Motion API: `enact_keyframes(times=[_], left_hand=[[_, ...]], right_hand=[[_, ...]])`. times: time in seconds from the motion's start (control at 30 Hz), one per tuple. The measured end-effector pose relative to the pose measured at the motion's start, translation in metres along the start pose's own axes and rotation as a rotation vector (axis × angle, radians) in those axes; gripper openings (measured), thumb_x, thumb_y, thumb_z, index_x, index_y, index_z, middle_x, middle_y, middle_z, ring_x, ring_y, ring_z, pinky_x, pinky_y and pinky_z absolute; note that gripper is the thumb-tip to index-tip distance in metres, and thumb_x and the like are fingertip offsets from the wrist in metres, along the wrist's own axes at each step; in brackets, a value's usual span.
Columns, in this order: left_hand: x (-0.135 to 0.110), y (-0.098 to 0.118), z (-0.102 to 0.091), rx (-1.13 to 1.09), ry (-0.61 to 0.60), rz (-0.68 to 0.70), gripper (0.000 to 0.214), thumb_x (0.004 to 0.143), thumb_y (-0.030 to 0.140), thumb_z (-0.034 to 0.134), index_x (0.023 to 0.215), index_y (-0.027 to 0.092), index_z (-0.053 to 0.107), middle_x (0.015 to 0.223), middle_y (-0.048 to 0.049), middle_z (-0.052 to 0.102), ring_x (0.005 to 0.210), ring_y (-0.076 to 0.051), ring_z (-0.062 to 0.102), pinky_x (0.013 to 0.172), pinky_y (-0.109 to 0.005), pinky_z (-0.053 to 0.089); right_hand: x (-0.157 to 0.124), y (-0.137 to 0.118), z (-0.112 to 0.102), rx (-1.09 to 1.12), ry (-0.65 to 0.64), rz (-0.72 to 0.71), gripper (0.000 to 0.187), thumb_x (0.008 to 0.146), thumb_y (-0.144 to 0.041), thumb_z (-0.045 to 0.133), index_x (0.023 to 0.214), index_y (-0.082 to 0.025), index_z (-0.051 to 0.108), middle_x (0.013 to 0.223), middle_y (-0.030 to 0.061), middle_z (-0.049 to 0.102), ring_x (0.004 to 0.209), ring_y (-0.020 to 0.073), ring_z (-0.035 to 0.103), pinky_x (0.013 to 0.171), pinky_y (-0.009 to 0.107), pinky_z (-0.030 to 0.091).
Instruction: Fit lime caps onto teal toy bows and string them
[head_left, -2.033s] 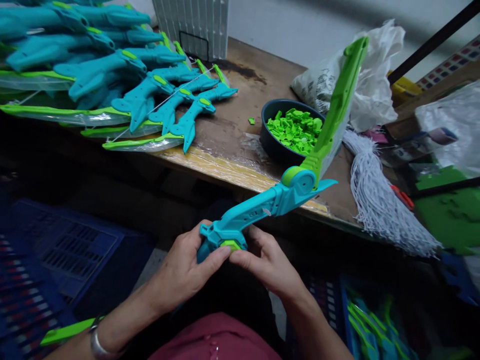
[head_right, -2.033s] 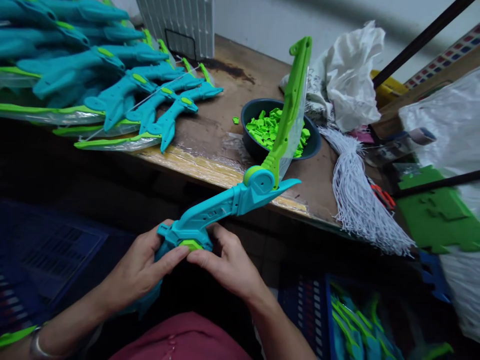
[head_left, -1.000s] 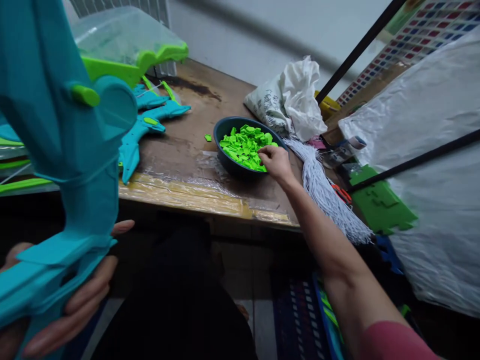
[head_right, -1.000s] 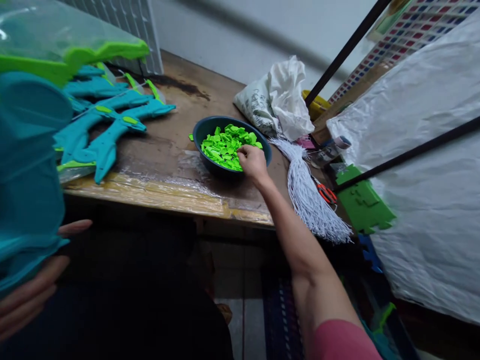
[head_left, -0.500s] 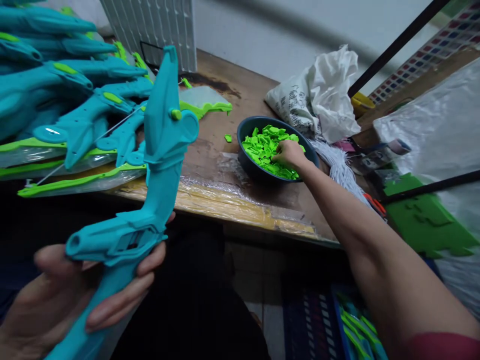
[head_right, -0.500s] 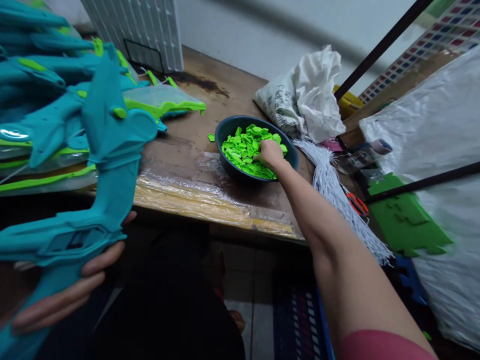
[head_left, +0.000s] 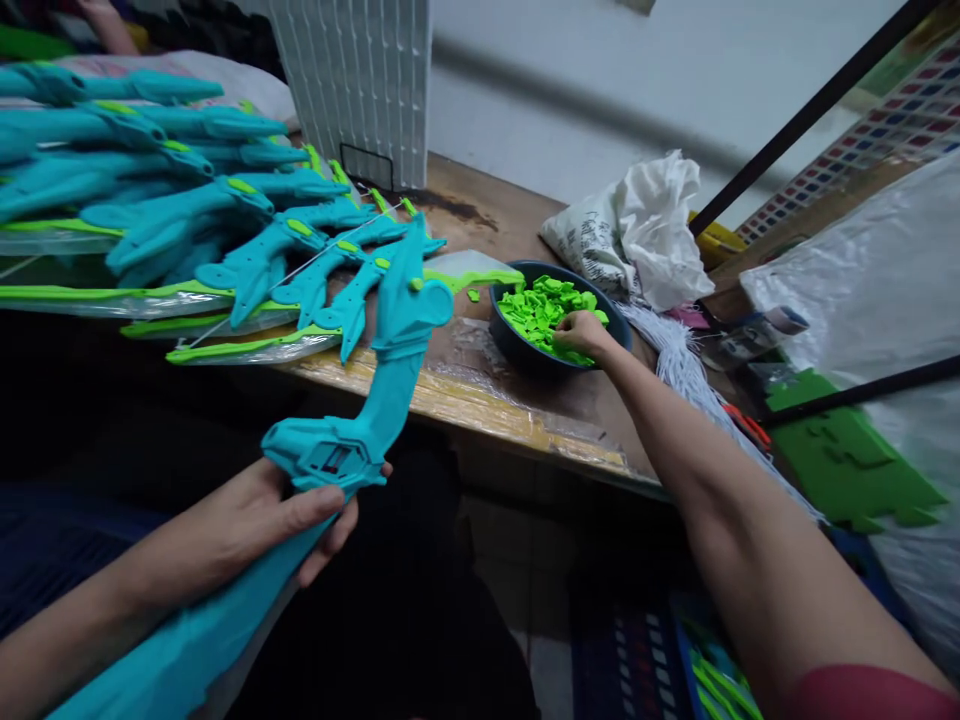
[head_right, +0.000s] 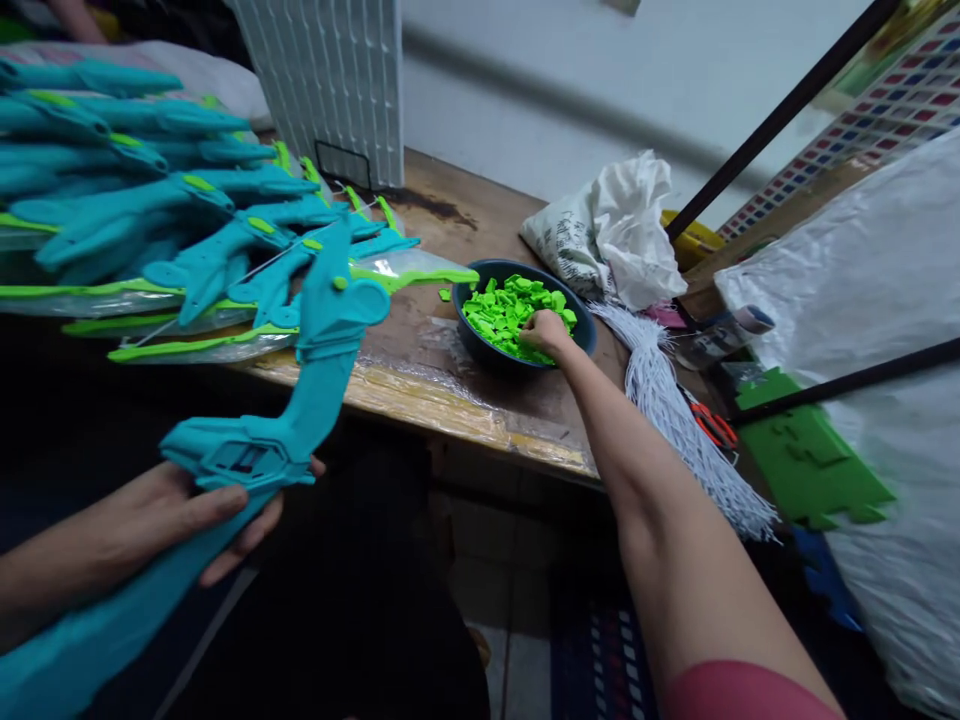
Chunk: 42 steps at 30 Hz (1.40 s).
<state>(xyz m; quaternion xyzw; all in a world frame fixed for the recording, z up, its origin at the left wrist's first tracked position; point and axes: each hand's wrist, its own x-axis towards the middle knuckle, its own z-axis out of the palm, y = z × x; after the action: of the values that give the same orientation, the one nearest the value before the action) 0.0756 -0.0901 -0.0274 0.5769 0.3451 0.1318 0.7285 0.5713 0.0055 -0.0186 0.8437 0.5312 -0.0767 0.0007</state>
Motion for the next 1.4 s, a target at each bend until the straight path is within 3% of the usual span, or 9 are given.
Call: enact_keyframes(times=[0.17, 0.4, 0.63, 0.73, 0.87, 0.93, 1.1, 1.23, 1.4], left_hand=[[0.004, 0.011, 0.011, -0.006, -0.052, 0.048, 0.06, 0.094, 0.058, 0.062, 0.134, 0.014, 0.063, 0.081, -0.0055, 0.069, 0.059, -0.016, 0.066, 0.057, -0.025, 0.051], [0.007, 0.006, 0.01, -0.065, -0.099, 0.025, 0.067, 0.091, 0.061, 0.064, 0.136, 0.012, 0.063, 0.085, -0.0081, 0.073, 0.068, -0.017, 0.068, 0.064, -0.025, 0.052], [0.005, 0.008, -0.006, 0.206, -0.148, -0.032, 0.033, 0.082, 0.047, 0.076, 0.085, 0.015, 0.069, 0.079, -0.0075, 0.077, 0.08, -0.022, 0.07, 0.078, -0.031, 0.053], [0.003, 0.001, -0.003, 0.244, -0.225, -0.086, 0.031, 0.081, 0.044, 0.075, 0.094, 0.016, 0.068, 0.085, -0.0058, 0.077, 0.081, -0.021, 0.07, 0.075, -0.03, 0.053], [0.008, -0.012, 0.009, 0.197, -0.432, -0.117, 0.035, 0.077, 0.041, 0.078, 0.103, 0.019, 0.067, 0.099, -0.0049, 0.074, 0.084, -0.022, 0.071, 0.075, -0.031, 0.056], [0.013, -0.018, 0.014, 0.286, -0.501, -0.164, 0.03, 0.077, 0.04, 0.076, 0.097, 0.018, 0.067, 0.095, -0.0049, 0.073, 0.081, -0.022, 0.07, 0.073, -0.031, 0.056], [0.023, -0.038, 0.018, 0.613, -0.672, -0.428, 0.026, 0.078, 0.041, 0.069, 0.09, 0.019, 0.063, 0.087, -0.0047, 0.073, 0.069, -0.022, 0.071, 0.058, -0.028, 0.053], [0.026, -0.052, 0.016, 0.698, -0.728, -0.473, 0.02, 0.073, 0.034, 0.074, 0.079, 0.018, 0.063, 0.073, -0.0048, 0.072, 0.059, -0.022, 0.067, 0.053, -0.028, 0.049], [0.031, -0.057, 0.012, 0.74, -0.742, -0.452, 0.02, 0.077, 0.035, 0.072, 0.079, 0.018, 0.064, 0.068, -0.0059, 0.073, 0.06, -0.023, 0.069, 0.054, -0.028, 0.049]], right_hand=[[-0.013, -0.004, -0.004, 0.15, 0.069, -0.006, 0.025, 0.098, -0.038, 0.067, 0.105, -0.014, 0.068, 0.106, 0.0054, 0.07, 0.096, 0.0185, 0.069, 0.087, 0.038, 0.059], [-0.059, -0.026, -0.019, 0.539, 0.258, -0.124, 0.013, 0.093, -0.023, 0.064, 0.096, -0.011, 0.067, 0.066, 0.0028, 0.067, 0.058, 0.0162, 0.066, 0.063, 0.03, 0.057], [-0.177, -0.043, -0.006, 1.161, 0.164, -0.292, 0.034, 0.075, -0.043, 0.083, 0.097, -0.018, 0.073, 0.095, 0.0074, 0.075, 0.078, 0.0199, 0.074, 0.074, 0.035, 0.063], [-0.236, -0.05, 0.008, 1.386, 0.06, -0.286, 0.028, 0.073, -0.043, 0.088, 0.088, -0.023, 0.075, 0.096, 0.0069, 0.074, 0.08, 0.021, 0.072, 0.069, 0.035, 0.063], [-0.315, -0.077, 0.024, 1.345, 0.093, -0.381, 0.017, 0.08, -0.029, 0.084, 0.094, -0.032, 0.074, 0.106, 0.0067, 0.069, 0.102, 0.0247, 0.068, 0.079, 0.037, 0.062], [-0.341, -0.095, 0.034, 1.33, -0.022, -0.45, 0.022, 0.082, -0.026, 0.082, 0.101, -0.033, 0.073, 0.109, 0.0069, 0.066, 0.106, 0.0241, 0.065, 0.085, 0.038, 0.061], [-0.356, -0.124, 0.087, 1.306, -0.406, -0.486, 0.008, 0.083, -0.023, 0.079, 0.085, -0.024, 0.071, 0.094, 0.0021, 0.068, 0.087, 0.0165, 0.067, 0.078, 0.029, 0.056], [-0.353, -0.137, 0.121, 1.21, -0.408, -0.518, 0.007, 0.087, -0.016, 0.072, 0.089, -0.023, 0.072, 0.093, 0.0011, 0.071, 0.087, 0.0159, 0.067, 0.078, 0.028, 0.053], [-0.349, -0.156, 0.135, 1.083, -0.316, -0.578, 0.01, 0.089, -0.014, 0.068, 0.089, -0.023, 0.071, 0.089, 0.0008, 0.071, 0.083, 0.0159, 0.066, 0.076, 0.028, 0.052]])
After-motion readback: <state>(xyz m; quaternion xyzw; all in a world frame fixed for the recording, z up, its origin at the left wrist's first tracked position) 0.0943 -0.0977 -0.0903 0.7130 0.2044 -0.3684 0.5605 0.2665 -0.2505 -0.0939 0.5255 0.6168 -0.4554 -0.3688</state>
